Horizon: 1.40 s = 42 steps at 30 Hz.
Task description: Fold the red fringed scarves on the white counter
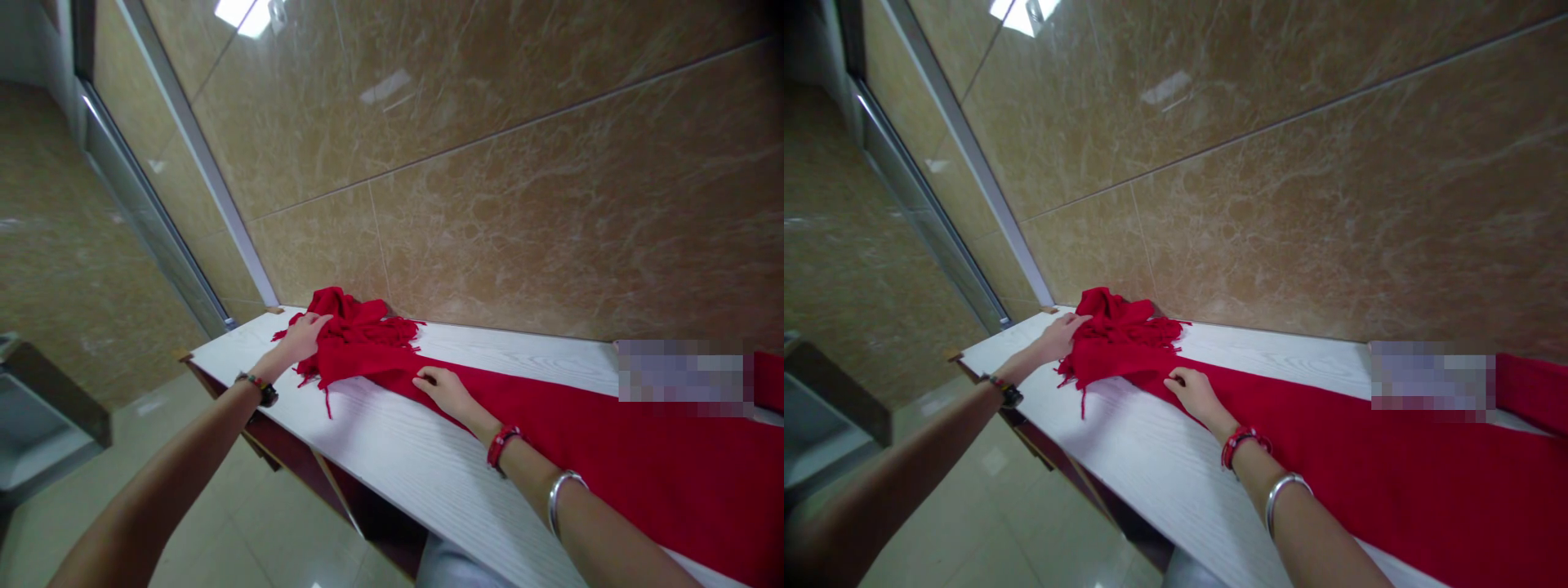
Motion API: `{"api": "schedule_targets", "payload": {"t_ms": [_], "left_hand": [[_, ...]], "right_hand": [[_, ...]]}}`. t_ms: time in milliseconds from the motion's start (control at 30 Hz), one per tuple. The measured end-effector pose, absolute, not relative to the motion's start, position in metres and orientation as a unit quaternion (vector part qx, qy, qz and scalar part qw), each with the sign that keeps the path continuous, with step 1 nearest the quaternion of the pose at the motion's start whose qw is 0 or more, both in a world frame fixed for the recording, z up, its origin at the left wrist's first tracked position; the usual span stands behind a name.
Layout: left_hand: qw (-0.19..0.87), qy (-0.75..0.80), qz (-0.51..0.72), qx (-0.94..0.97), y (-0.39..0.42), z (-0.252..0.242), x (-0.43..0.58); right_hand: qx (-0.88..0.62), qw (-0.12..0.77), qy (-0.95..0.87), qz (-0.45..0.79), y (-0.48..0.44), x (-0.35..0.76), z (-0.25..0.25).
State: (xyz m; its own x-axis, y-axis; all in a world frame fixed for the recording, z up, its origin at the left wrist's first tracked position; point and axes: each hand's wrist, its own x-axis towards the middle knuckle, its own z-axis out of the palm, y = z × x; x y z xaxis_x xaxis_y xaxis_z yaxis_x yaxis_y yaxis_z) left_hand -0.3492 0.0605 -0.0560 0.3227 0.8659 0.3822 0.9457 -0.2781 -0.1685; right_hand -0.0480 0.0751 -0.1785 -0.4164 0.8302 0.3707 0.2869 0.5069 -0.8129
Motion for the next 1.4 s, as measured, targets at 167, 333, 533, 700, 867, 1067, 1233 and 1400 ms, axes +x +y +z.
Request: {"api": "schedule_targets", "payload": {"t_ms": [167, 333, 533, 700, 867, 1067, 1233, 1400], "left_hand": [[0.2, -0.531, -0.035, -0.823, 0.019, -0.107, -0.285], [0.242, -0.597, 0.0, -0.765, 0.013, -0.13, -0.281], [0.218, -0.587, -0.028, -0.779, 0.038, -0.111, -0.31], [0.171, -0.527, -0.04, -0.832, 0.06, -0.085, -0.316], [0.145, -0.48, -0.047, -0.864, 0.067, -0.077, -0.31], [0.128, -0.477, -0.051, -0.868, 0.054, -0.08, -0.305], [0.21, -0.535, -0.037, -0.817, 0.048, -0.091, -0.316], [0.236, -0.564, -0.069, -0.788, 0.064, -0.072, -0.325]], "right_hand": [[-0.379, 0.412, -0.752, 0.348, 0.08, -0.049, -0.182], [-0.379, 0.413, -0.751, 0.349, 0.079, -0.049, -0.182], [-0.381, 0.419, -0.757, 0.326, 0.073, -0.049, -0.177], [-0.384, 0.441, -0.776, 0.238, 0.072, -0.05, -0.174], [-0.359, 0.399, -0.828, 0.164, 0.071, -0.072, -0.157], [-0.378, 0.309, -0.857, 0.162, 0.075, -0.111, -0.132], [-0.376, 0.321, -0.849, 0.189, 0.089, -0.108, -0.132], [-0.382, 0.349, -0.833, 0.195, 0.097, -0.1, -0.127]]}}
